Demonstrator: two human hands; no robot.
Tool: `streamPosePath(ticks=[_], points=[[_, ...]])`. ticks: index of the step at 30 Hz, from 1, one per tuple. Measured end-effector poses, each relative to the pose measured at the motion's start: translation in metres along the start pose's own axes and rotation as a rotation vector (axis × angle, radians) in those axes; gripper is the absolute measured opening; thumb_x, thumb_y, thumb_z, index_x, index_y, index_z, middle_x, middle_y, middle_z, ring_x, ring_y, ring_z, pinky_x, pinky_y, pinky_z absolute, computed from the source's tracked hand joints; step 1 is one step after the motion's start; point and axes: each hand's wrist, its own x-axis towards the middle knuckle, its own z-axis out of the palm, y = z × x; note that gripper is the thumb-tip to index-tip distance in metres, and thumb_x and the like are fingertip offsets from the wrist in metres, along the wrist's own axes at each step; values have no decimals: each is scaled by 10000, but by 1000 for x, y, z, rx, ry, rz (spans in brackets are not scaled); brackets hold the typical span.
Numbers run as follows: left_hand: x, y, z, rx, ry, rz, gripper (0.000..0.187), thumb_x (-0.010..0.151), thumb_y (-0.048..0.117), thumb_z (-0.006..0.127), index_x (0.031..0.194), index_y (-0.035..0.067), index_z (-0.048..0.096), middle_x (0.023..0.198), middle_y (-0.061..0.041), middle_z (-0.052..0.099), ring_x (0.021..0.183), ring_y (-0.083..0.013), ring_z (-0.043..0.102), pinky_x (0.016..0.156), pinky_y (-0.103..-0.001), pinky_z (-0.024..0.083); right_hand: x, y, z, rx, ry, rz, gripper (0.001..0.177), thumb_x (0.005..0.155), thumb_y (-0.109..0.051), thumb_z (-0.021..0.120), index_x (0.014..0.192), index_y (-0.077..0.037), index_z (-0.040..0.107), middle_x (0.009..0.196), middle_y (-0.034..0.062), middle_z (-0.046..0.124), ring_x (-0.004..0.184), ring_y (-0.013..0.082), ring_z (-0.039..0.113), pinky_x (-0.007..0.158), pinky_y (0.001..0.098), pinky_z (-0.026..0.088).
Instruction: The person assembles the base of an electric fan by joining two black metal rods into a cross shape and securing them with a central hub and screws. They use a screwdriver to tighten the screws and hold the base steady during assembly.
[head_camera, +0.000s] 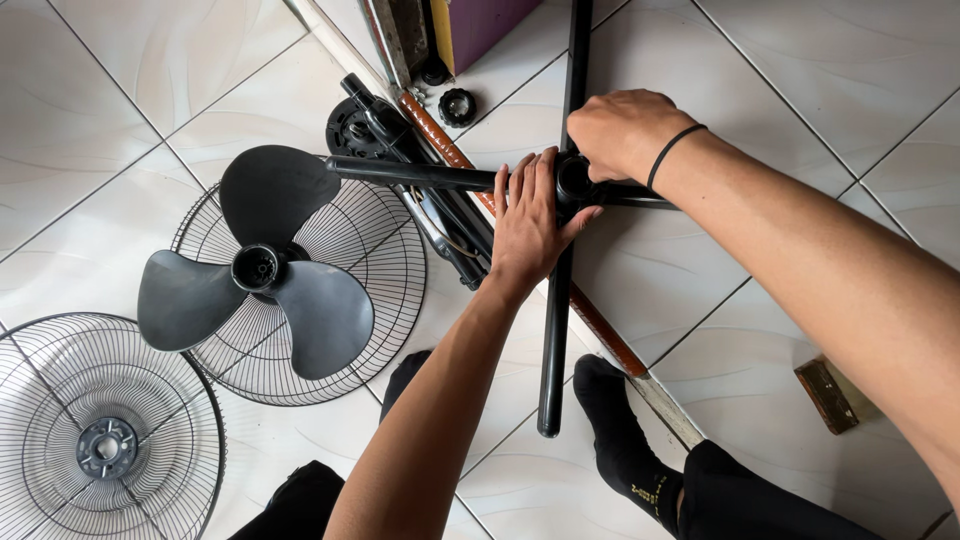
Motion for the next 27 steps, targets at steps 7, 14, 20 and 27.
streamPosePath(ticks=[7, 14, 20, 27], points=[[1, 0, -2, 10, -12, -1, 995, 893, 700, 579, 1528, -15, 303, 1468, -156, 491, 1444, -303, 378, 1268, -535, 180, 5, 7, -16, 110, -122, 63, 515, 767, -227, 875, 1178, -111, 587, 1262, 82, 557, 1070, 336, 679, 807, 481, 580], [0, 1, -3, -4, -2, -7, 986, 886, 691, 592, 1525, -7, 312, 1461, -155, 496, 1440, -297, 382, 1264, -535, 181, -21, 28, -20, 459, 279, -92, 304, 841, -177, 776, 1077, -44, 637, 900, 145, 743, 835, 337, 723, 765, 456, 566], [1, 1, -2, 21, 3, 3, 988, 897, 699, 573, 1526, -14, 306, 1453, -162, 499, 1439, -301, 384, 1265, -529, 179, -42, 6, -10, 342, 498, -24, 252, 980, -283, 735, 962, -41, 670, 745, 168, 707, 725, 372, 707, 741, 462, 562], [0, 1, -3, 59, -8, 12, 989, 908, 718, 534, 1531, -13, 299, 1444, -160, 503, 1431, -308, 400, 1261, -518, 180, -53, 24, -3, 325, 580, -107, 278, 959, -303, 694, 1021, -35, 649, 753, 212, 682, 726, 405, 682, 669, 483, 550]])
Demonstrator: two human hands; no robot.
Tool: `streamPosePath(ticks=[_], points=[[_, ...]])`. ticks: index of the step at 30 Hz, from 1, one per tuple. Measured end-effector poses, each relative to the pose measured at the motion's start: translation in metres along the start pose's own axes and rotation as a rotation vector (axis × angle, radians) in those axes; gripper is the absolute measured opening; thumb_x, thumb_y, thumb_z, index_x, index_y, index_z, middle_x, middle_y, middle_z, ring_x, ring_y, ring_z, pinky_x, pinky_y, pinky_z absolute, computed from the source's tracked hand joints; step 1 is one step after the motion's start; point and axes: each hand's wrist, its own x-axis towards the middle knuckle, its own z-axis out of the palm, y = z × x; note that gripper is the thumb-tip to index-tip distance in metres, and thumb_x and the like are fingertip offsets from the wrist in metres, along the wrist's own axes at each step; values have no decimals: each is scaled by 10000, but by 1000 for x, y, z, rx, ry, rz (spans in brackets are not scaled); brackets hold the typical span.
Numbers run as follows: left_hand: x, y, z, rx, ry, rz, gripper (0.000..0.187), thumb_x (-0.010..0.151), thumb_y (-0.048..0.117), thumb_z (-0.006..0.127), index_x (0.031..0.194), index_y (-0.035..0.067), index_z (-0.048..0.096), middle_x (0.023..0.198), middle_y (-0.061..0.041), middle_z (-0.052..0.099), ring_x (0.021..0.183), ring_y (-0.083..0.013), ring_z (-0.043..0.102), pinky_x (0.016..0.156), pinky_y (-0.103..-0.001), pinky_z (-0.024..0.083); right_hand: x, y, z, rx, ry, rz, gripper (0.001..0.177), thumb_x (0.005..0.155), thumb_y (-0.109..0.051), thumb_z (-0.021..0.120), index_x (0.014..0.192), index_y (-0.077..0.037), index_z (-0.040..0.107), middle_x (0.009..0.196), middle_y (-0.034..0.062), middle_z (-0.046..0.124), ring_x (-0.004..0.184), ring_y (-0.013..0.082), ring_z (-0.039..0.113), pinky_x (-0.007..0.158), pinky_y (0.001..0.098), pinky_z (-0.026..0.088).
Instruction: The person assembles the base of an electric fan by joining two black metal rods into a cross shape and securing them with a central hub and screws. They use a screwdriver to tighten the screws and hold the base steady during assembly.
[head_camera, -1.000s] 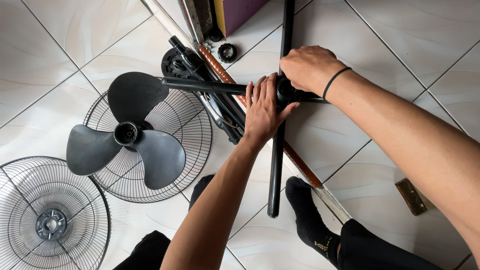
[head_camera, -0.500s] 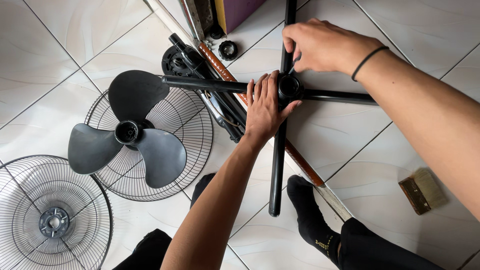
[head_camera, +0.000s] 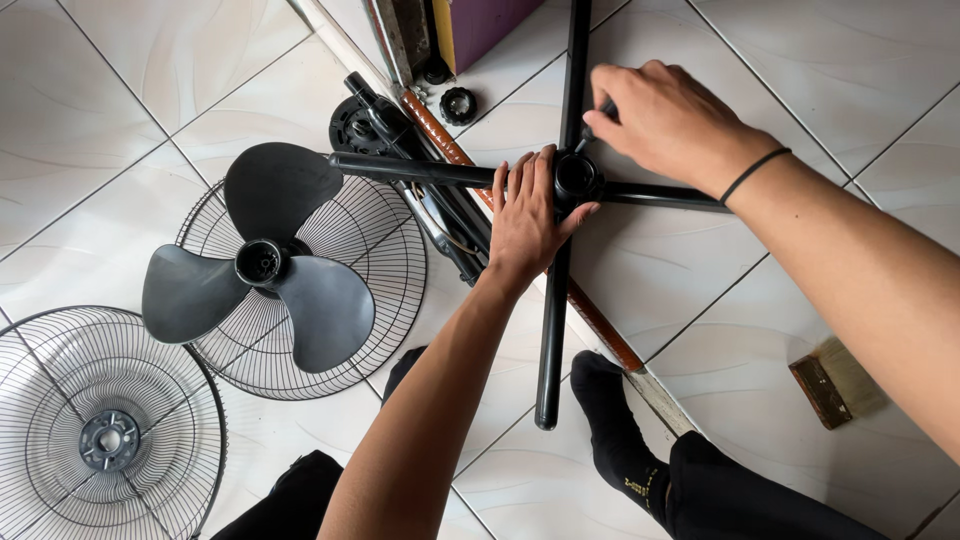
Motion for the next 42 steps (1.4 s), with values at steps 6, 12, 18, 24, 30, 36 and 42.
streamPosePath(ticks=[6, 12, 18, 24, 30, 36, 42], points=[[8, -11, -7, 29, -76, 10, 908, 927, 703, 512, 1508, 23, 358, 1347, -157, 594, 1282, -315, 525, 1161, -530, 305, -7, 1, 2, -68, -110, 135, 330, 1026, -357, 641, 1069, -30, 641, 774, 201, 706, 738, 397, 695, 716, 487, 544], [34, -63, -25, -149, 112, -20, 308, 1034, 313, 580, 1205, 63, 639, 1070, -110, 713, 958, -222, 680, 916, -422, 550, -10, -6, -3, -11, -160, 198, 320, 1043, -352, 616, 1051, -42, 693, 827, 196, 744, 789, 378, 718, 771, 462, 574], [74, -128, -53, -48, 235, -135, 127, 987, 150, 669, 1043, 47, 621, 994, -112, 633, 902, -241, 640, 793, -389, 566, -6, -9, -3, 12, -144, 65, 259, 983, -287, 644, 1036, -35, 674, 829, 190, 731, 784, 394, 706, 750, 492, 553], [94, -153, -50, 88, 107, -35, 198, 960, 126, 688, 1117, 26, 622, 1008, -118, 634, 945, -245, 635, 814, -396, 584, 0, -14, -8, -72, -126, 132, 299, 1011, -324, 648, 1079, -33, 661, 764, 207, 707, 761, 402, 699, 736, 486, 552], [121, -162, -32, 247, -32, 52, 395, 941, 104, 688, 1295, -36, 580, 1060, -172, 654, 907, -257, 655, 700, -333, 632, -2, -11, -7, -77, -204, 184, 287, 1054, -333, 609, 1044, -63, 706, 801, 201, 717, 804, 402, 707, 784, 482, 568], [137, -167, -25, 411, -194, 139, 280, 1011, 69, 615, 1265, -44, 581, 1050, -211, 649, 820, -268, 656, 603, -342, 618, 1, 0, -4, 18, -157, 65, 288, 938, -304, 686, 1021, -29, 681, 774, 194, 701, 805, 417, 688, 721, 522, 542], [138, -165, -21, 510, -259, 143, 215, 979, -14, 595, 1188, -60, 601, 1093, -226, 632, 841, -276, 651, 650, -338, 624, 2, -5, -1, -43, -211, 211, 328, 1003, -358, 681, 1042, -34, 708, 780, 200, 724, 819, 399, 720, 816, 482, 569]])
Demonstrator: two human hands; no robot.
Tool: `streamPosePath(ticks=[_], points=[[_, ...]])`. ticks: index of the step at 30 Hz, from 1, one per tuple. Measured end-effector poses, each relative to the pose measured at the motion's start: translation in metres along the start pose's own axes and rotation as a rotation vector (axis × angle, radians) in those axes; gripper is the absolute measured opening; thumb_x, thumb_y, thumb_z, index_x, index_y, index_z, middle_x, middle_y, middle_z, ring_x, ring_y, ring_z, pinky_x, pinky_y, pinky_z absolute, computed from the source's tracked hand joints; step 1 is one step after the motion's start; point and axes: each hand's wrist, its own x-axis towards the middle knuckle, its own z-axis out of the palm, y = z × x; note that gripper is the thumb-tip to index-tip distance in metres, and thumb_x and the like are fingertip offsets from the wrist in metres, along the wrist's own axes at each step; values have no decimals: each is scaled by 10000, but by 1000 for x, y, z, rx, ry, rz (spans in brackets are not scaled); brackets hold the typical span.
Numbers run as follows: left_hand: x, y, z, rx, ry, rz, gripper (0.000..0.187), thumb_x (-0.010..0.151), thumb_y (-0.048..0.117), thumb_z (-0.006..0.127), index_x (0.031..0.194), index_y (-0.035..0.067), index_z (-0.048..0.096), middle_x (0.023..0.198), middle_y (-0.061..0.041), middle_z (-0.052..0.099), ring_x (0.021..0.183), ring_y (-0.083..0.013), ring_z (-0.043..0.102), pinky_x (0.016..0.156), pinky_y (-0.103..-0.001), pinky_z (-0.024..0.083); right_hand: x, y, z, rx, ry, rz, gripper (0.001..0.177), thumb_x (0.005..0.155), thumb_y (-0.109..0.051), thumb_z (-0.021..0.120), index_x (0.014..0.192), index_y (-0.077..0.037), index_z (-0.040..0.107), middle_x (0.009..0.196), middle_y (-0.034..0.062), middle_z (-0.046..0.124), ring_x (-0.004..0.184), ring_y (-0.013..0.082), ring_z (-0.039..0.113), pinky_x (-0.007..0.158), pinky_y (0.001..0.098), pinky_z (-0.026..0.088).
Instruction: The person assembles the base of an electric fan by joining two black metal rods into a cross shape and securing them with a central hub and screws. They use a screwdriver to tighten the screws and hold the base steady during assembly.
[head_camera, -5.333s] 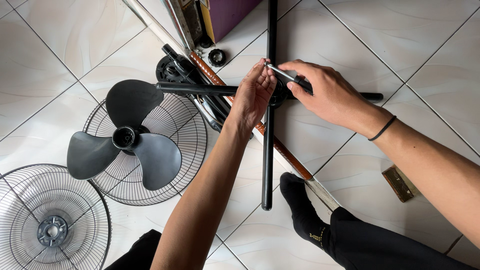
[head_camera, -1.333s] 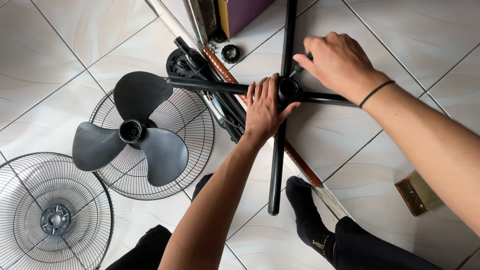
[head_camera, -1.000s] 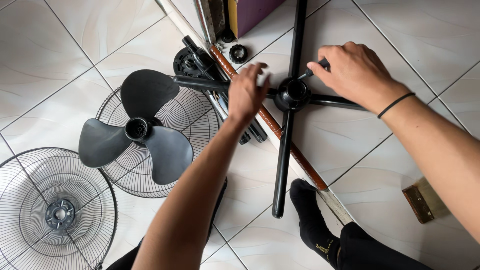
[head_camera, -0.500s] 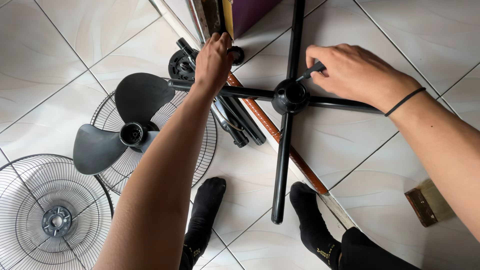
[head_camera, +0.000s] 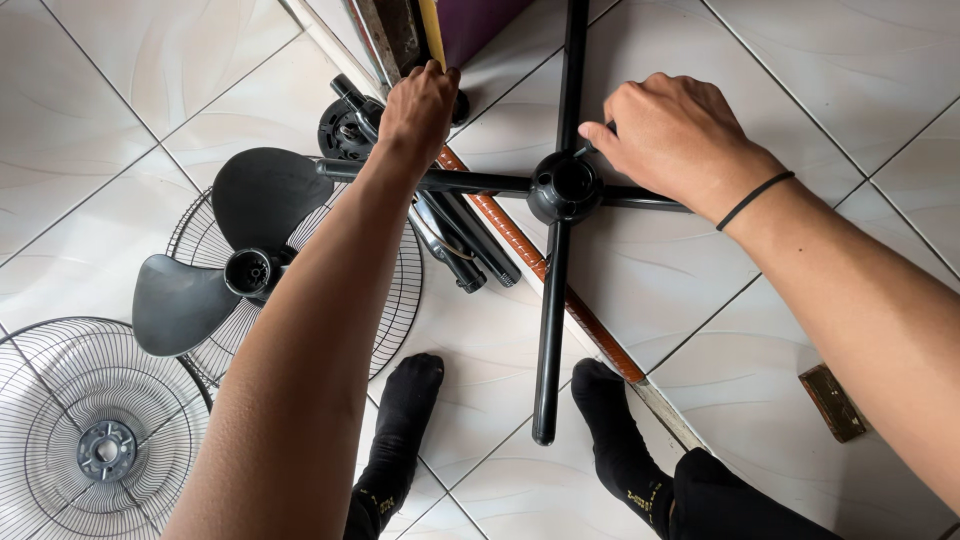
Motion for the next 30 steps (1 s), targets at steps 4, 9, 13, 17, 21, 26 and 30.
streamPosePath(ticks=[4, 9, 13, 17, 21, 26, 30], points=[[1, 1, 1, 24, 21, -1, 213, 970, -22, 612, 1175, -79, 613, 1101, -228, 634, 910, -287, 664, 751, -357, 633, 2, 12, -2, 96, -49, -116, 263, 934, -254, 700, 1035, -13, 665, 795, 160, 714, 786, 378, 704, 713, 505, 546], [1, -1, -1, 6, -11, -13, 193, 938, -15, 639, 1123, -73, 633, 1114, -223, 631, 957, -296, 663, 819, -371, 623, 8, 7, 9, 1, 217, -125, 335, 959, -354, 751, 1007, -23, 725, 829, 197, 717, 798, 396, 707, 752, 477, 573], [2, -1, 1, 19, -18, -20, 202, 932, -12, 644, 1124, -75, 632, 1119, -213, 629, 952, -288, 663, 832, -370, 617, 9, 12, 5, 99, 48, -131, 307, 903, -279, 761, 1026, -11, 674, 798, 184, 706, 796, 388, 692, 720, 496, 549], [5, -1, 4, 39, -54, -16, 193, 948, -38, 632, 1133, -91, 627, 1120, -220, 628, 949, -286, 665, 820, -356, 623, 6, 13, 1, -21, 121, -188, 245, 958, -290, 729, 967, -45, 738, 762, 191, 716, 765, 388, 704, 750, 477, 567], [5, 0, 2, 30, -34, -21, 188, 921, -46, 647, 1105, -85, 638, 1125, -217, 631, 968, -294, 666, 836, -358, 619, 9, 5, -2, -118, 37, -19, 393, 1038, -352, 684, 880, 4, 732, 754, 209, 707, 762, 381, 708, 754, 452, 574], [5, -1, 2, 33, -45, -8, 180, 926, -62, 648, 1101, -99, 640, 1131, -230, 640, 956, -299, 679, 813, -358, 628, 8, 7, -9, 25, 63, -259, 206, 873, -204, 756, 955, -20, 715, 783, 176, 714, 775, 387, 696, 695, 493, 554], [7, 0, 1, 43, -34, -7, 172, 930, -42, 640, 1092, -98, 636, 1109, -226, 644, 949, -292, 674, 825, -362, 622, 6, -1, -2, -57, 100, -173, 242, 905, -252, 774, 932, -15, 739, 779, 205, 715, 780, 390, 709, 755, 472, 578]])
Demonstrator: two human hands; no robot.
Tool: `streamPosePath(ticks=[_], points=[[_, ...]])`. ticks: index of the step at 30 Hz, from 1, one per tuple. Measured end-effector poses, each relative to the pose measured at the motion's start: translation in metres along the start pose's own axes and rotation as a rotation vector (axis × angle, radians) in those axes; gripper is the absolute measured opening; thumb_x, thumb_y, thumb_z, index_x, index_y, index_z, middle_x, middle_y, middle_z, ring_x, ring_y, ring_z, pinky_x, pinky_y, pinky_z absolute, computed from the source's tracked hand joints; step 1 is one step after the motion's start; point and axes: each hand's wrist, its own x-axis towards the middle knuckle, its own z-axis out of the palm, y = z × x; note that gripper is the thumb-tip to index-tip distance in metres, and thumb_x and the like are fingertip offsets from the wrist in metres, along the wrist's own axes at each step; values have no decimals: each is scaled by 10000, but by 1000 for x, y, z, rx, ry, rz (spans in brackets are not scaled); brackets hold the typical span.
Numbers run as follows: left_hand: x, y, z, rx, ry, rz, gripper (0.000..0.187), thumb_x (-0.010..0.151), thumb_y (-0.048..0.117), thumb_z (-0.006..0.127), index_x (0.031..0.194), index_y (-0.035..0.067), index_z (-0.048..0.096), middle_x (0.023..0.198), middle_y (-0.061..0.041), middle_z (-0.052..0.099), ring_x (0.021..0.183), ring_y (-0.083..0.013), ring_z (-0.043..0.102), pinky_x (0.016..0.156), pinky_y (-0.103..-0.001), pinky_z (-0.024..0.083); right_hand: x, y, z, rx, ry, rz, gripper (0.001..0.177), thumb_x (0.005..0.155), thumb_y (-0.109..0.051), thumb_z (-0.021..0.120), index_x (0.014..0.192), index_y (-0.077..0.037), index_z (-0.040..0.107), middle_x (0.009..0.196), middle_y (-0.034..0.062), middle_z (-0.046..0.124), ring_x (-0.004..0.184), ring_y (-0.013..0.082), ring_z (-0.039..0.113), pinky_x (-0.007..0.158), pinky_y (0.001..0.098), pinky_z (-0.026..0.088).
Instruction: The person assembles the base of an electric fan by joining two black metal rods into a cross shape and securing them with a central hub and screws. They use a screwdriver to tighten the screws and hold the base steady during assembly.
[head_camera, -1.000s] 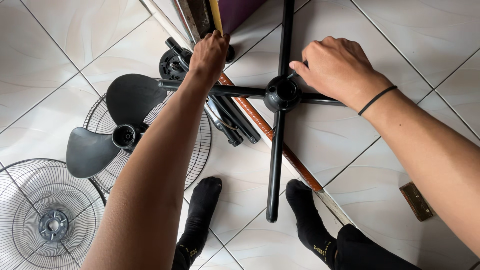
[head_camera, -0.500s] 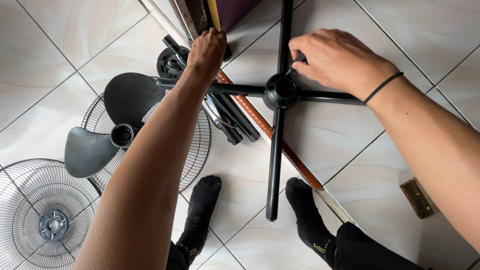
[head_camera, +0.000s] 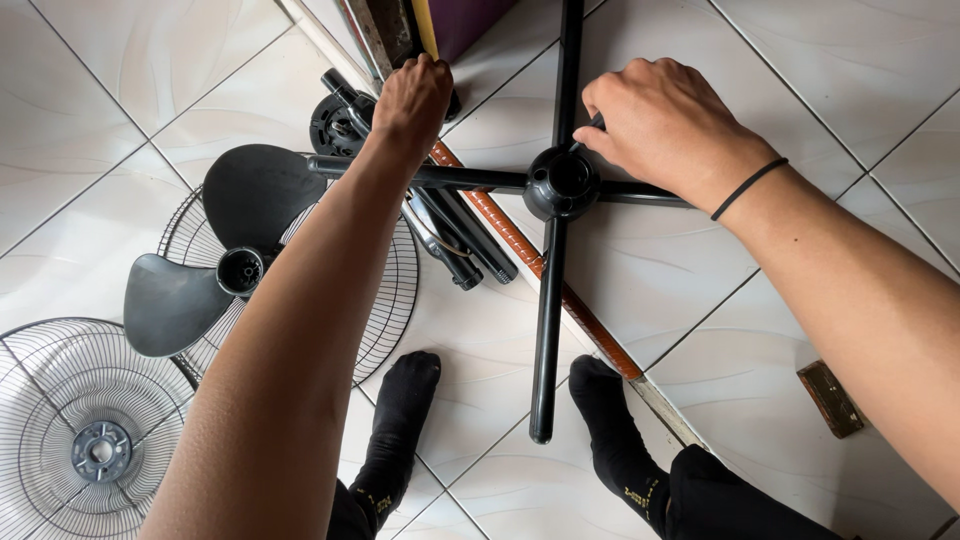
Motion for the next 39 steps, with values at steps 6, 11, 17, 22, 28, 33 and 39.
streamPosePath(ticks=[6, 11, 17, 22, 28, 33, 39], points=[[0, 2, -4, 14, 73, 12, 158, 989, -63, 549, 1127, -127, 594, 1093, -238, 629, 927, -295, 662, 796, -364, 623, 1, 0, 2, -211, 16, -111, 249, 860, -264, 799, 796, -34, 727, 732, 158, 708, 756, 343, 712, 706, 454, 570], [0, 10, -8, -242, 309, -13, 185, 977, -22, 549, 1119, -132, 590, 997, -243, 656, 778, -268, 663, 658, -335, 628, -1, 0, 7, -369, 24, -169, 332, 904, -300, 783, 708, -44, 701, 691, 136, 694, 757, 309, 708, 696, 420, 565], [-5, 59, -12, -968, 375, -254, 142, 1014, 47, 557, 961, -26, 667, 912, -145, 749, 738, -179, 745, 610, -246, 636, 8, 2, 21, -204, -24, -52, 305, 909, -276, 780, 770, -12, 717, 748, 182, 704, 779, 358, 709, 760, 454, 561], [-23, 91, -22, -1627, 179, -423, 122, 977, 93, 614, 960, -19, 661, 932, -162, 767, 851, -204, 771, 783, -298, 648, 25, -4, 37, -105, 71, 76, 211, 823, -215, 802, 849, -12, 749, 771, 185, 723, 808, 366, 704, 746, 490, 550], [-53, 109, -36, -1959, 11, -365, 221, 1044, 216, 541, 1042, 8, 617, 988, -115, 724, 948, -173, 705, 865, -286, 591, 32, -6, 34, -354, -222, 17, 80, 791, -62, 752, 870, -62, 758, 845, 131, 762, 852, 293, 741, 724, 425, 577], [-70, 113, -39, -2071, -139, -359, 245, 1076, 263, 495, 1009, 48, 591, 893, -57, 647, 813, -133, 616, 787, -286, 569, 20, 4, 24, -241, -222, 10, 86, 879, -89, 693, 854, -98, 774, 868, 123, 761, 859, 316, 733, 774, 436, 567], [-87, 129, -43, -2340, -155, -327, 196, 1080, 208, 516, 1013, 35, 582, 893, -51, 643, 809, -120, 629, 810, -281, 580, -7, 31, 5, 164, -273, 168, 115, 980, -178, 632, 1026, -118, 719, 875, 102, 761, 871, 292, 712, 822, 451, 536]])
